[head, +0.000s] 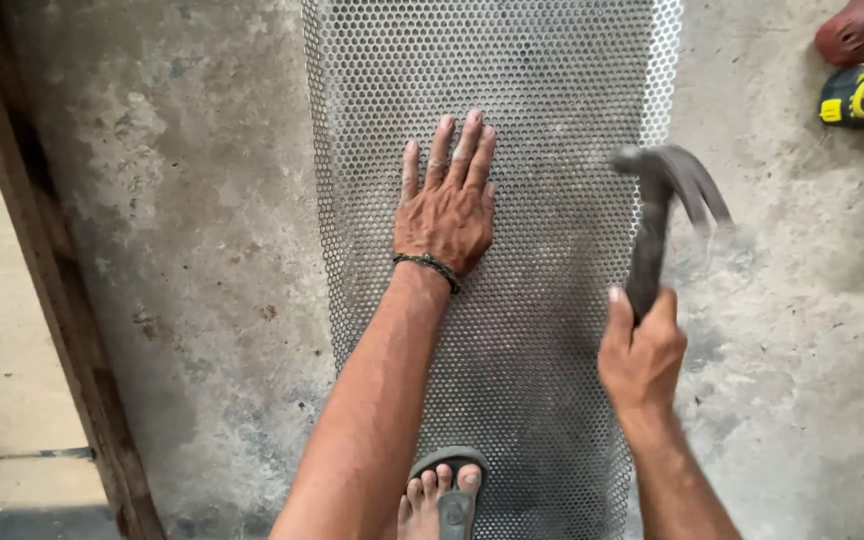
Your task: Hammering a perforated metal mesh sheet on the floor to flatten or shape it
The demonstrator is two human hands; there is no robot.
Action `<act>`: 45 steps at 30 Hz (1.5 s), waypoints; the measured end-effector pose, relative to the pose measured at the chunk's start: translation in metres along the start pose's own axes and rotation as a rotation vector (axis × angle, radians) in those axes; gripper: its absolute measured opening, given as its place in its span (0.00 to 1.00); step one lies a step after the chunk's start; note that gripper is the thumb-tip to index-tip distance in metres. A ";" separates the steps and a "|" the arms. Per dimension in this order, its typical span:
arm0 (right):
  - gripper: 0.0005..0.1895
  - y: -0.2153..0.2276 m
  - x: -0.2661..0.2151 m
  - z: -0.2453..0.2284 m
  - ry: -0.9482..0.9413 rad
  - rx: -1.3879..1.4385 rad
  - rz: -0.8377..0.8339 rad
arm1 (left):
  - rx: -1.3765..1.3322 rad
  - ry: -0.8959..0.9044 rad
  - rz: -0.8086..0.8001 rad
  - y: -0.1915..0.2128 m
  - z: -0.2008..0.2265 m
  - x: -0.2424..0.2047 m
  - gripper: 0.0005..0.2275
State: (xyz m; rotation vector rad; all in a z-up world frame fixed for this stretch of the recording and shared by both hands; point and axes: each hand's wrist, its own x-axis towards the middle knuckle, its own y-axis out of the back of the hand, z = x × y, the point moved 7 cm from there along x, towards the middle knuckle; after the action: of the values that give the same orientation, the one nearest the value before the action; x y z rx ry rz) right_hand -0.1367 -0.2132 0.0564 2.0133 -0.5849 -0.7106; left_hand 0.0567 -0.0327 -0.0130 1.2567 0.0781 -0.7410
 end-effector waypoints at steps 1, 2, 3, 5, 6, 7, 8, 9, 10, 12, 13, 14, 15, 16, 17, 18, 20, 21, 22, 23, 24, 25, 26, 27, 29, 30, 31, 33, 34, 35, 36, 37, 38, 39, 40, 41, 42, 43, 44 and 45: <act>0.16 -0.002 -0.008 0.012 0.018 -0.011 0.035 | 0.001 0.002 0.003 0.001 0.000 -0.001 0.26; 0.15 -0.005 -0.014 0.023 0.038 -0.020 0.074 | 0.004 0.003 0.009 0.003 0.001 0.000 0.26; 0.15 -0.001 -0.016 0.018 0.038 -0.018 0.076 | 0.006 0.002 0.011 0.005 0.000 0.000 0.26; 0.15 0.001 -0.023 0.017 -0.052 0.008 -0.012 | 0.011 0.010 0.008 0.005 0.001 -0.002 0.26; 0.15 0.001 -0.027 0.019 -0.055 0.006 -0.016 | 0.011 0.011 0.003 0.004 0.002 -0.002 0.26; 0.15 0.003 -0.031 0.020 -0.032 0.011 0.022 | 0.010 0.008 0.013 0.004 0.002 -0.002 0.26; 0.15 0.004 -0.035 0.020 -0.010 0.016 0.060 | 0.010 0.007 0.023 0.004 0.001 -0.002 0.26; 0.15 0.002 -0.037 0.019 -0.012 0.016 0.055 | 0.011 0.009 0.018 0.002 -0.001 -0.004 0.26; 0.15 0.000 -0.037 0.019 -0.036 0.000 0.018 | 0.012 0.010 0.017 0.001 0.000 -0.002 0.26; 0.16 0.005 -0.034 0.015 -0.062 -0.017 -0.019 | 0.014 0.008 0.015 -0.002 0.000 0.001 0.26; 0.13 0.012 -0.032 0.007 -0.003 -0.011 -0.025 | 0.025 -0.014 0.115 0.002 0.001 0.002 0.26; 0.12 0.018 -0.032 -0.001 0.053 -0.006 -0.035 | 0.036 -0.035 0.209 0.004 0.001 0.000 0.26; 0.12 0.011 -0.036 0.012 0.048 -0.008 -0.039 | 0.034 -0.035 0.202 0.001 0.001 -0.001 0.26; 0.13 -0.002 -0.037 0.024 0.024 0.064 -0.119 | 0.043 -0.031 0.199 0.000 0.000 0.000 0.26; 0.13 -0.014 -0.038 0.036 0.000 0.136 -0.198 | 0.051 -0.027 0.195 0.000 0.000 0.001 0.26; 0.13 -0.009 -0.041 0.030 -0.002 0.135 -0.193 | 0.050 -0.032 0.195 -0.001 0.000 -0.001 0.26; 0.11 0.001 -0.044 0.028 -0.139 -0.013 -0.199 | 0.047 -0.019 0.206 -0.002 -0.002 -0.003 0.26; 0.11 -0.004 -0.048 0.037 -0.140 -0.013 -0.201 | 0.048 -0.018 0.204 0.001 -0.001 -0.001 0.26; 0.14 -0.004 -0.052 0.039 -0.050 0.025 -0.151 | 0.047 -0.021 0.204 0.001 0.000 -0.001 0.26; 0.16 -0.005 -0.058 0.041 0.039 0.063 -0.102 | 0.045 -0.024 0.203 0.002 0.001 -0.001 0.26; 0.16 0.000 -0.060 0.034 0.040 0.064 -0.101 | 0.045 -0.024 0.205 0.003 0.000 -0.002 0.26; 0.14 0.001 -0.062 0.034 -0.056 0.056 -0.158 | 0.052 -0.025 0.215 0.005 0.000 -0.003 0.26; 0.13 0.003 -0.066 0.035 -0.157 0.046 -0.210 | 0.057 -0.032 0.224 0.005 0.002 -0.004 0.26; 0.13 0.005 -0.067 0.038 -0.160 0.044 -0.205 | 0.054 -0.038 0.225 0.005 0.004 0.000 0.26; 0.15 0.014 -0.075 0.040 -0.086 -0.018 -0.109 | 0.054 -0.034 0.235 0.003 0.001 -0.003 0.26; 0.15 0.008 -0.080 0.050 -0.088 -0.018 -0.107 | 0.054 -0.037 0.234 0.002 0.001 -0.003 0.26; 0.11 -0.001 -0.084 0.056 -0.055 0.030 -0.140 | 0.047 -0.038 0.232 0.001 0.002 -0.003 0.26; 0.09 -0.002 -0.087 0.054 -0.010 0.082 -0.171 | 0.043 -0.035 0.238 0.005 0.001 -0.002 0.26; 0.09 0.006 -0.090 0.054 -0.088 0.039 -0.151 | 0.044 -0.033 0.239 0.004 0.001 -0.002 0.26; 0.09 0.015 -0.093 0.054 -0.166 -0.005 -0.130 | 0.044 -0.031 0.240 0.002 0.002 -0.002 0.26; 0.09 0.008 -0.100 0.066 -0.172 -0.008 -0.133 | 0.042 -0.032 0.233 0.000 0.001 -0.002 0.26; 0.14 0.001 -0.106 0.073 -0.111 0.070 -0.133 | 0.047 -0.026 0.215 -0.002 0.000 -0.003 0.26; 0.19 -0.005 -0.108 0.078 -0.042 0.152 -0.129 | 0.054 -0.019 0.208 0.000 -0.001 0.000 0.25; 0.19 -0.003 -0.110 0.075 -0.040 0.154 -0.129 | 0.056 -0.019 0.210 0.002 -0.001 -0.002 0.25; 0.14 -0.001 -0.113 0.075 -0.090 0.083 -0.157 | 0.057 -0.028 0.220 0.004 0.001 -0.003 0.25; 0.10 0.000 -0.117 0.077 -0.141 0.012 -0.185 | 0.058 -0.038 0.229 0.005 0.003 -0.004 0.25; 0.10 0.003 -0.120 0.073 -0.147 0.011 -0.184 | 0.058 -0.042 0.224 0.004 0.003 -0.004 0.25; 0.10 0.008 -0.123 0.070 -0.148 0.045 -0.144 | 0.068 -0.035 0.223 0.003 0.003 -0.003 0.25; 0.10 0.012 -0.124 0.065 -0.147 0.078 -0.103 | 0.076 -0.028 0.224 0.003 0.002 -0.001 0.25; 0.10 0.008 -0.132 0.077 -0.153 0.075 -0.101 | 0.074 -0.033 0.221 0.000 0.004 0.000 0.25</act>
State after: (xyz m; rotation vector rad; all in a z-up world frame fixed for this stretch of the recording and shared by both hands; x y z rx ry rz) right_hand -0.2851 -0.1777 0.0637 2.0816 -0.6100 -0.9214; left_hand 0.0551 -0.0365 -0.0116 1.2988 -0.1139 -0.5772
